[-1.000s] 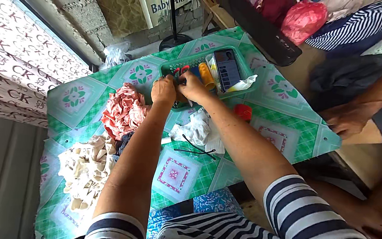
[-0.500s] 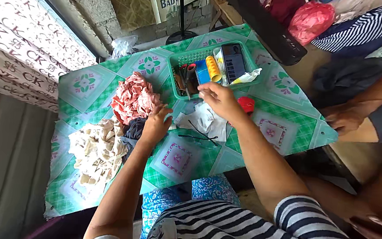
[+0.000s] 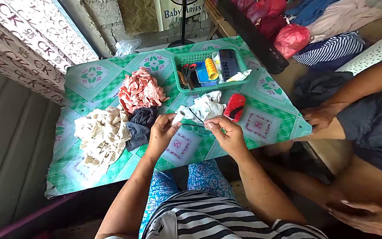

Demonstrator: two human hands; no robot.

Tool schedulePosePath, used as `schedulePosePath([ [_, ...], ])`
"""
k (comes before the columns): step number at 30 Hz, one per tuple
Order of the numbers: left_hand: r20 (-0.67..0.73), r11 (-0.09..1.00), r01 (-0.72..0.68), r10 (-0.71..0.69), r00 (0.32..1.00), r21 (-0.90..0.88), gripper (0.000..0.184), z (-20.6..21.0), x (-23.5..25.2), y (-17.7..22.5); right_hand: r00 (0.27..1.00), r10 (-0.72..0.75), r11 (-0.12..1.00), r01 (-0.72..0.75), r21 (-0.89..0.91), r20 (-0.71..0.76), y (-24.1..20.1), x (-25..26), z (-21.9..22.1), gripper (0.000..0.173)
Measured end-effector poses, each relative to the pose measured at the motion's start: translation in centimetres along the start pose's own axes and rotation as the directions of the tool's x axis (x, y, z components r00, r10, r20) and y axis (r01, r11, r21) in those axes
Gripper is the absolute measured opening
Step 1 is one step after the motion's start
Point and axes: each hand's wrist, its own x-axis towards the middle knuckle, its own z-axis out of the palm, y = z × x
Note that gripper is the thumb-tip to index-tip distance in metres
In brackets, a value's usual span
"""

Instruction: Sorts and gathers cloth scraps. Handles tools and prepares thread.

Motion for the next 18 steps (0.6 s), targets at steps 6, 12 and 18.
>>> schedulePosePath([
  [6,-0.074,0.963,-0.199,0.189,0.979,-0.181,0.036,0.6,-3.9,3.2,0.979,-0.095,0.989,0.072,0.130,0.183,-3.8,0.1,0.9,0.035],
  [12,-0.137,0.923,-0.383,0.375,0.917,-0.038,0.031,0.3,-5.5,4.0,0.964,-0.168,0.971,0.126,0.202,0.206,-5.2,-0.7,1.1,0.034],
  [18,-0.100,0.910,-0.379,0.367,0.925,-0.168,0.029,0.4,-6.4,4.6,0.970,-0.183,0.959,0.140,0.245,0.163,-5.7,-1.6,1.3,0.025],
])
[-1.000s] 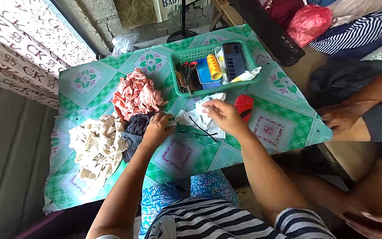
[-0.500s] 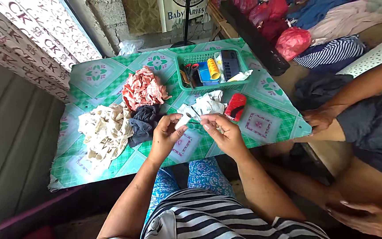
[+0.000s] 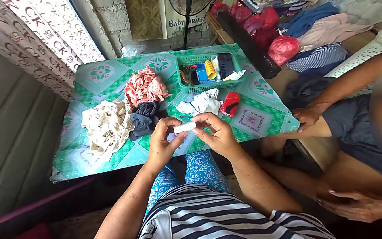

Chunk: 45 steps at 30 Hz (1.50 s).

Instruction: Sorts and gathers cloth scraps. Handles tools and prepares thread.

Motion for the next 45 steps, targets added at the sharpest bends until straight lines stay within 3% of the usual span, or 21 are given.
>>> schedulePosePath([
  [3,0.024,0.990,0.102,-0.100,0.995,-0.098,0.025,-0.3,-1.2,-0.4,0.999,0.033,0.999,-0.032,-0.019,0.040,0.5,-0.9,-0.5,0.026],
  [5,0.011,0.985,0.151,-0.150,0.989,-0.084,0.024,-1.0,-2.8,-1.8,0.993,0.111,0.984,-0.105,-0.142,0.030,1.6,-1.7,-1.9,0.027],
  [8,-0.035,0.966,0.255,-0.254,0.967,0.036,0.026,-2.9,-6.1,-4.7,0.962,0.222,0.878,-0.268,-0.398,-0.159,5.5,-2.8,-5.9,0.018],
  [12,-0.143,0.911,0.385,-0.365,0.920,0.145,0.028,-5.1,-9.2,-7.3,0.807,0.393,0.647,-0.583,-0.491,-0.440,9.8,-2.6,-11.9,0.022],
  [16,-0.174,0.880,0.445,-0.417,0.892,0.170,0.028,-5.8,-9.8,-8.4,0.688,0.525,0.499,-0.725,-0.475,-0.500,12.3,-0.9,-14.9,0.027],
  [20,-0.163,0.869,0.485,-0.466,0.869,0.102,0.025,-6.1,-9.4,-8.2,0.694,0.552,0.469,-0.716,-0.516,-0.462,14.0,0.7,-15.1,0.027],
  [25,-0.136,0.883,0.455,-0.440,0.888,0.117,0.025,-6.2,-9.8,-8.6,0.684,0.562,0.405,-0.718,-0.566,-0.465,14.2,1.6,-14.9,0.023],
  [29,-0.140,0.887,0.449,-0.434,0.890,0.106,0.024,-6.2,-9.7,-8.5,0.657,0.548,0.537,-0.751,-0.385,-0.518,13.5,1.3,-15.8,0.023],
  [32,-0.131,0.879,0.459,-0.444,0.886,0.127,0.025,-6.2,-9.7,-8.3,0.688,0.491,0.660,-0.694,-0.286,-0.534,12.6,0.8,-16.0,0.020],
  [35,-0.135,0.870,0.467,-0.449,0.883,0.160,0.028,-6.3,-9.7,-8.3,0.711,0.469,0.707,-0.658,-0.261,-0.523,12.0,0.6,-16.2,0.018],
  [45,-0.143,0.882,0.452,-0.435,0.889,0.130,0.026,-6.1,-9.8,-8.5,0.666,0.535,0.495,-0.746,-0.446,-0.521,13.5,0.8,-15.4,0.021],
])
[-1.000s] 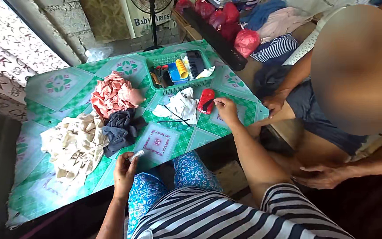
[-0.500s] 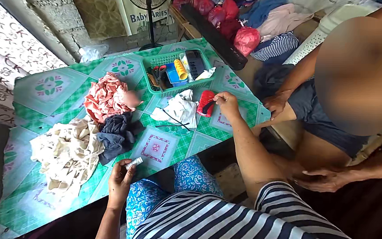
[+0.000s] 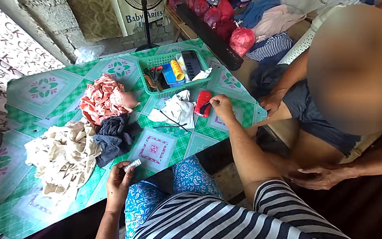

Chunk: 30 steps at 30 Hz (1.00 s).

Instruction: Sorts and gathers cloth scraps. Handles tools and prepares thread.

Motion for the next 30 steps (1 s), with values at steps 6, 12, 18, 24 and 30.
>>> schedulePosePath([
  [6,0.002,1.000,-0.020,0.020,1.000,-0.004,0.025,0.1,0.0,-0.1,0.999,-0.004,0.999,0.002,-0.038,-0.050,-0.7,0.8,0.2,0.020],
  [12,-0.003,1.000,-0.026,0.026,1.000,-0.001,0.025,0.0,0.0,-0.3,0.993,-0.114,0.983,0.109,-0.146,-0.023,-0.1,1.0,2.2,0.019],
  [18,0.012,0.999,-0.031,0.030,0.999,0.028,0.027,-0.2,0.0,-0.4,0.995,-0.103,0.992,0.101,-0.077,-0.018,-0.1,1.3,1.2,0.024],
  [24,0.011,0.999,-0.030,0.030,1.000,0.024,0.026,-0.1,0.0,-0.4,0.994,-0.054,0.987,0.067,-0.149,0.091,-0.7,4.0,-0.8,0.026],
  [30,0.013,1.000,-0.022,0.022,1.000,0.015,0.026,-0.1,0.0,-0.3,0.979,0.028,0.959,0.031,-0.281,0.203,-2.1,5.6,-0.9,0.024],
])
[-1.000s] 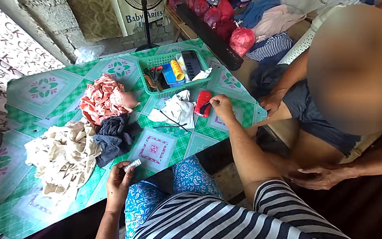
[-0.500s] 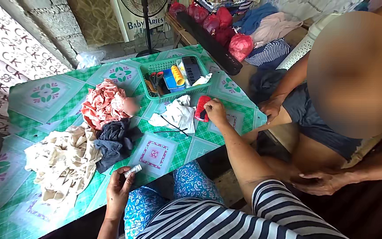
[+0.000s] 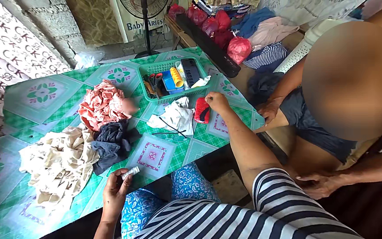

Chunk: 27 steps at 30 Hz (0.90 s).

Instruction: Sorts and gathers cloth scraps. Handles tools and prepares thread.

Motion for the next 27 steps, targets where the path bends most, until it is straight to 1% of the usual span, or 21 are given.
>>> schedulePosePath([
  [3,0.000,1.000,-0.005,0.005,1.000,-0.004,0.026,-0.1,-0.1,0.1,0.999,0.026,0.998,-0.024,0.054,-0.033,-0.5,-0.4,-0.8,0.027],
  [5,0.001,1.000,-0.010,0.010,1.000,-0.006,0.026,-0.2,0.0,0.0,0.996,0.013,0.990,-0.001,0.139,-0.085,-0.5,-0.7,-1.5,0.026],
  [7,0.001,1.000,-0.012,0.012,1.000,-0.012,0.025,-0.3,-0.1,0.0,0.991,-0.034,0.969,0.064,0.240,-0.129,-0.4,-1.2,-1.8,0.024],
  [10,0.000,1.000,-0.013,0.013,1.000,-0.022,0.026,-0.3,-0.2,0.0,0.975,-0.108,0.904,0.177,0.389,-0.192,-0.7,-2.7,-2.1,0.019],
  [13,-0.011,1.000,-0.011,0.011,1.000,-0.007,0.026,-0.3,-0.2,0.0,0.960,-0.166,0.816,0.262,0.514,-0.226,-2.2,-5.2,-2.2,0.017],
  [15,-0.008,1.000,-0.016,0.016,1.000,0.006,0.026,-0.3,-0.1,0.0,0.945,-0.219,0.759,0.321,0.566,-0.242,-3.8,-7.4,-1.9,0.016],
  [17,0.002,1.000,0.002,-0.002,1.000,0.017,0.025,-0.4,0.0,0.2,0.918,-0.298,0.689,0.397,0.606,-0.263,-5.4,-9.7,-0.6,0.014],
  [19,-0.002,0.998,0.069,-0.069,0.998,-0.014,0.022,-0.6,0.0,0.9,0.883,-0.383,0.619,0.463,0.634,-0.270,-7.0,-12.3,1.7,0.014],
  [21,-0.017,0.984,0.137,-0.139,0.990,-0.113,0.019,-0.2,0.3,2.0,0.851,-0.468,0.591,0.502,0.631,-0.239,-8.5,-14.8,3.9,0.014],
  [23,0.018,0.962,0.190,-0.190,0.982,-0.198,0.019,0.8,0.5,3.8,0.817,-0.535,0.561,0.534,0.633,-0.215,-9.5,-16.5,6.0,0.013],
  [25,0.085,0.957,0.200,-0.186,0.979,-0.209,0.024,1.8,0.9,5.6,0.784,-0.591,0.540,0.559,0.630,-0.189,-10.3,-17.8,7.3,0.012],
  [27,0.128,0.968,0.173,-0.151,0.980,-0.180,0.029,2.7,1.3,7.1,0.745,-0.641,0.519,0.598,0.611,-0.184,-10.8,-18.8,8.2,0.012],
])
